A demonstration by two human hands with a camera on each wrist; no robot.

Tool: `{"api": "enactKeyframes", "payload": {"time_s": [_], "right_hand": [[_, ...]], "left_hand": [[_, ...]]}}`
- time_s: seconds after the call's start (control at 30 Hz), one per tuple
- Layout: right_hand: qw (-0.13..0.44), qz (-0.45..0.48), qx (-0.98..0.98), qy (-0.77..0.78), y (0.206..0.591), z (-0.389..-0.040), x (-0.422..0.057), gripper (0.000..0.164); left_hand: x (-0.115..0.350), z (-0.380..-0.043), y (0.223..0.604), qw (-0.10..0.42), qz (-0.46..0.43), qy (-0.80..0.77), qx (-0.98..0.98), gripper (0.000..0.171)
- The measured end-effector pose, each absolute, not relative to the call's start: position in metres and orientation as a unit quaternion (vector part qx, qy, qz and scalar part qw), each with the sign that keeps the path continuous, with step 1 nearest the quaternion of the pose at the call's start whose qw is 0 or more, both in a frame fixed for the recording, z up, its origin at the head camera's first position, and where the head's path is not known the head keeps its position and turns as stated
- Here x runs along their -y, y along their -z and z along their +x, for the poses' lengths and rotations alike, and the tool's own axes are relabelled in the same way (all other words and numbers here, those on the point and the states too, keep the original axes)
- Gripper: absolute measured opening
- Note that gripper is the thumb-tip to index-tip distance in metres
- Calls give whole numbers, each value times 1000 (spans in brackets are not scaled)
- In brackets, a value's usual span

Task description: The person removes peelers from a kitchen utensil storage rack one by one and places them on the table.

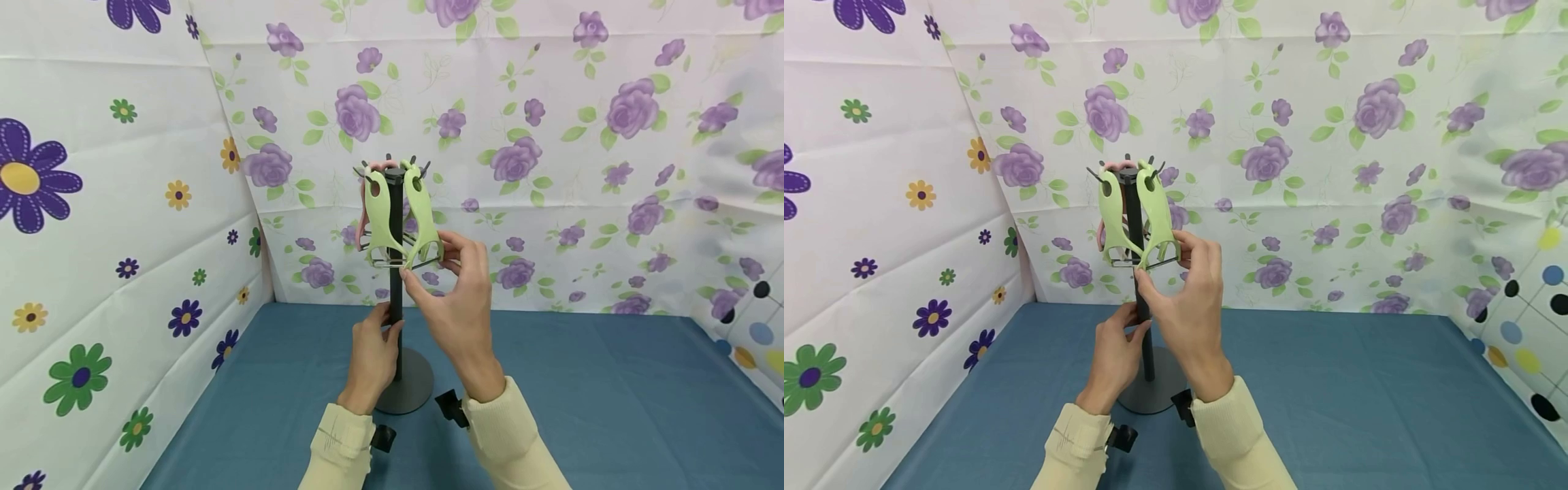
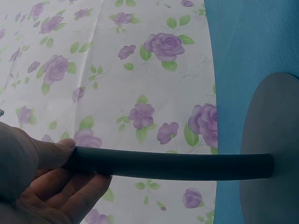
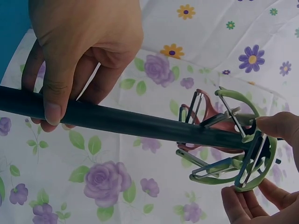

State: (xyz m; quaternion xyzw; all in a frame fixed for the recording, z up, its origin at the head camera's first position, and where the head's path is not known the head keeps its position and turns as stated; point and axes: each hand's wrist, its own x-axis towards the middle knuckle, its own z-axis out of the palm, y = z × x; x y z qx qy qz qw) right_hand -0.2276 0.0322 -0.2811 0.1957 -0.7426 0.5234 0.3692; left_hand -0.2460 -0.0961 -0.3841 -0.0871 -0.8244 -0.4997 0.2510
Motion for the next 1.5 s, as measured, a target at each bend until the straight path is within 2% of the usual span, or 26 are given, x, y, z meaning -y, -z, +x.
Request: {"api": "enactKeyframes", "payload": {"time_s": [0.97,1.13,1.37,1.5], "right_hand": [[392,205,728,-524,273,-224,-41,62],[406,207,724,-518,276,-219,-49,62],[412,208,730,-505,284,-212,-61,60],[407,198,740,-498,292,-208,-68,60]], "left_hand": [[94,-245,383,248,-79,502,825,26],[91,-247,381,232,-79,504,828,27],[93,-248,380,247,-79,500,826,25],[94,-246,380,235,-69,501,830,26]]}}
